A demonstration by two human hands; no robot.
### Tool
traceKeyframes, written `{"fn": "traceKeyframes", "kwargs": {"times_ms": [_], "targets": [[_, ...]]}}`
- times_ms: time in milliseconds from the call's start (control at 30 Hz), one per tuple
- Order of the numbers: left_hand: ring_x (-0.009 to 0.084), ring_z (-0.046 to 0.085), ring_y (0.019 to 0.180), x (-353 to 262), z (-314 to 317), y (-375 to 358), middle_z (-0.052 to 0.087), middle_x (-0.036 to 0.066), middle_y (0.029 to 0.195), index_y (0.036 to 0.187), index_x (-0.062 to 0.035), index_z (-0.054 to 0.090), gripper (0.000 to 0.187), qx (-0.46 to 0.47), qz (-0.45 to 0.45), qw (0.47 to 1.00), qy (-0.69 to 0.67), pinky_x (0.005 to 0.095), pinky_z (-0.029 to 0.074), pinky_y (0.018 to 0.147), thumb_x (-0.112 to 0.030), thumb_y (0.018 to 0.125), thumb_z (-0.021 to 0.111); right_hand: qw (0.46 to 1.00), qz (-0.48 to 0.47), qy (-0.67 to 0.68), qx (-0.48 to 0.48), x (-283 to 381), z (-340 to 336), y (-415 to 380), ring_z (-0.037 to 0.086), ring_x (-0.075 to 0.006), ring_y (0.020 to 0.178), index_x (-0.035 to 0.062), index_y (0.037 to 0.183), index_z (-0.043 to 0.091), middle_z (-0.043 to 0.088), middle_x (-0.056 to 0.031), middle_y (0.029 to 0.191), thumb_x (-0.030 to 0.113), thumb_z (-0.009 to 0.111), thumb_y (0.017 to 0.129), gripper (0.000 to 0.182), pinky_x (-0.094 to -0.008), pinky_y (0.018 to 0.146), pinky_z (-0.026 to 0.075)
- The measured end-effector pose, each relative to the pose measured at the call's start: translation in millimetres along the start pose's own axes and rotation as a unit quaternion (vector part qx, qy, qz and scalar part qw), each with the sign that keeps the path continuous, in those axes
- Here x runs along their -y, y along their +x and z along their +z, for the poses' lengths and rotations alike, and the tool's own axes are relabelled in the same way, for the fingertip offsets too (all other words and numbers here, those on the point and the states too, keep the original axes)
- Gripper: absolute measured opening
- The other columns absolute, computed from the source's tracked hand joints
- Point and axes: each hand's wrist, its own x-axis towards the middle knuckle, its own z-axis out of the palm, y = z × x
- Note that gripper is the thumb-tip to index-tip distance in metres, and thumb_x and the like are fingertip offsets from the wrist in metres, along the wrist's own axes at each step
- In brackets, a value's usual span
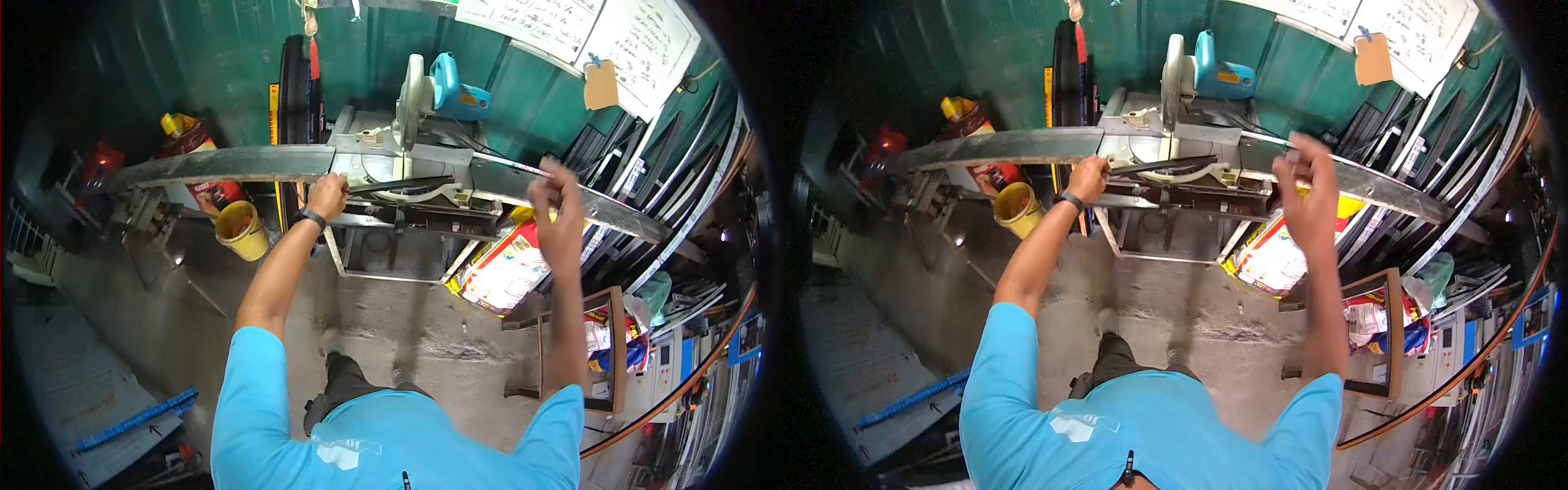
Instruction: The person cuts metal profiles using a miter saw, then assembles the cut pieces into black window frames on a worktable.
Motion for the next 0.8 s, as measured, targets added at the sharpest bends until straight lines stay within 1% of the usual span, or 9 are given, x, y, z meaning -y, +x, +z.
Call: {"fn": "traceKeyframes", "kwargs": {"times_ms": [133, 233, 267, 367, 433, 600, 700, 733, 800], "targets": [[0.0401, 0.066, 0.099, 64.1, 55.6, 96.6, 0.069, 0.015, 0.100, 0.090, -0.0093, 0.073, 0.007, 0.025, 0.005, 1.000, -0.010, 0.0525, 0.055, 0.085, -0.008, 0.084, 0.068, 0.999, 0.006, -0.032, -0.023, 28.1, 72.6, 102.4, 0.065, -0.0218, 0.107, 0.0016, 0.138, 0.059, 0.062, -0.0160, 0.127, 0.037, 0.074, 0.099, 0.055, -0.0359, 0.091, 0.055], [0.0384, 0.065, 0.100, 99.6, 96.7, 127.5, 0.068, 0.012, 0.099, 0.089, -0.0095, 0.072, 0.007, 0.022, 0.029, 0.999, -0.034, 0.0534, 0.053, 0.084, -0.010, 0.084, 0.067, 0.993, 0.004, -0.117, -0.025, 15.6, 125.9, 166.7, 0.065, -0.0242, 0.109, 0.0013, 0.142, 0.055, 0.061, -0.0177, 0.132, 0.043, 0.074, 0.098, 0.063, -0.0381, 0.095, 0.054], [0.0380, 0.065, 0.101, 103.2, 104.2, 136.0, 0.068, 0.012, 0.100, 0.089, -0.0098, 0.072, 0.007, 0.021, 0.033, 0.999, -0.029, 0.0535, 0.053, 0.084, -0.010, 0.084, 0.068, 0.987, 0.032, -0.155, -0.006, 12.9, 139.2, 187.9, 0.065, -0.0292, 0.117, -0.0003, 0.144, 0.051, 0.059, -0.0217, 0.138, 0.050, 0.073, 0.096, 0.073, -0.0412, 0.100, 0.052], [0.0339, 0.063, 0.102, 113.2, 116.8, 150.7, 0.066, 0.008, 0.100, 0.092, -0.0123, 0.074, 0.008, 0.029, 0.062, 0.997, -0.026, 0.0519, 0.049, 0.081, -0.011, 0.085, 0.068, 0.965, 0.078, -0.249, 0.016, -6.9, 179.9, 250.2, 0.063, -0.0338, 0.124, -0.0038, 0.144, 0.050, 0.057, -0.0260, 0.142, 0.054, 0.072, 0.094, 0.079, -0.0426, 0.103, 0.051], [0.0320, 0.061, 0.102, 118.2, 120.8, 152.4, 0.065, 0.007, 0.099, 0.093, -0.0131, 0.074, 0.010, 0.029, 0.073, 0.996, -0.041, 0.0504, 0.047, 0.079, -0.010, 0.086, 0.068, 0.947, 0.086, -0.306, 0.037, -31.4, 202.5, 285.3, 0.059, -0.0396, 0.131, -0.0096, 0.147, 0.045, 0.056, -0.0303, 0.145, 0.065, 0.069, 0.091, 0.096, -0.0439, 0.111, 0.047], [0.0310, 0.059, 0.097, 125.3, 123.8, 152.7, 0.064, 0.006, 0.097, 0.102, -0.0129, 0.077, 0.017, -0.022, 0.091, 0.988, -0.119, 0.0473, 0.045, 0.081, -0.009, 0.087, 0.070, 0.897, 0.209, -0.374, 0.109, -73.0, 247.5, 325.1, 0.060, -0.0424, 0.132, -0.0132, 0.143, 0.050, 0.062, -0.0357, 0.135, 0.071, 0.067, 0.088, 0.102, -0.0452, 0.112, 0.047], [0.0298, 0.059, 0.102, 129.2, 131.0, 152.4, 0.065, 0.005, 0.100, 0.102, -0.0129, 0.078, 0.019, -0.016, 0.083, 0.989, -0.121, 0.0454, 0.046, 0.084, -0.011, 0.084, 0.072, 0.909, 0.198, -0.360, 0.074, -84.7, 248.0, 316.1, 0.072, -0.0401, 0.111, -0.0165, 0.128, 0.059, 0.070, -0.0345, 0.118, 0.067, 0.067, 0.091, 0.092, -0.0432, 0.101, 0.055], [0.0305, 0.060, 0.101, 129.8, 130.7, 152.1, 0.065, 0.005, 0.099, 0.102, -0.0127, 0.078, 0.018, -0.020, 0.088, 0.988, -0.128, 0.0449, 0.047, 0.084, -0.011, 0.087, 0.069, 0.917, 0.296, -0.224, 0.148, -80.0, 241.7, 314.3, 0.076, -0.0321, 0.088, -0.0160, 0.112, 0.063, 0.074, -0.0273, 0.101, 0.065, 0.063, 0.096, 0.082, -0.0417, 0.082, 0.062], [0.0316, 0.059, 0.099, 128.6, 130.9, 151.5, 0.064, 0.006, 0.097, 0.101, -0.0120, 0.078, 0.017, -0.029, 0.089, 0.984, -0.148, 0.0460, 0.046, 0.084, -0.011, 0.087, 0.070, 0.932, 0.315, -0.146, 0.102, -73.0, 245.0, 289.7, 0.074, -0.0269, 0.077, -0.0124, 0.107, 0.064, 0.073, -0.0214, 0.094, 0.064, 0.060, 0.099, 0.077, -0.0398, 0.071, 0.061]]}}
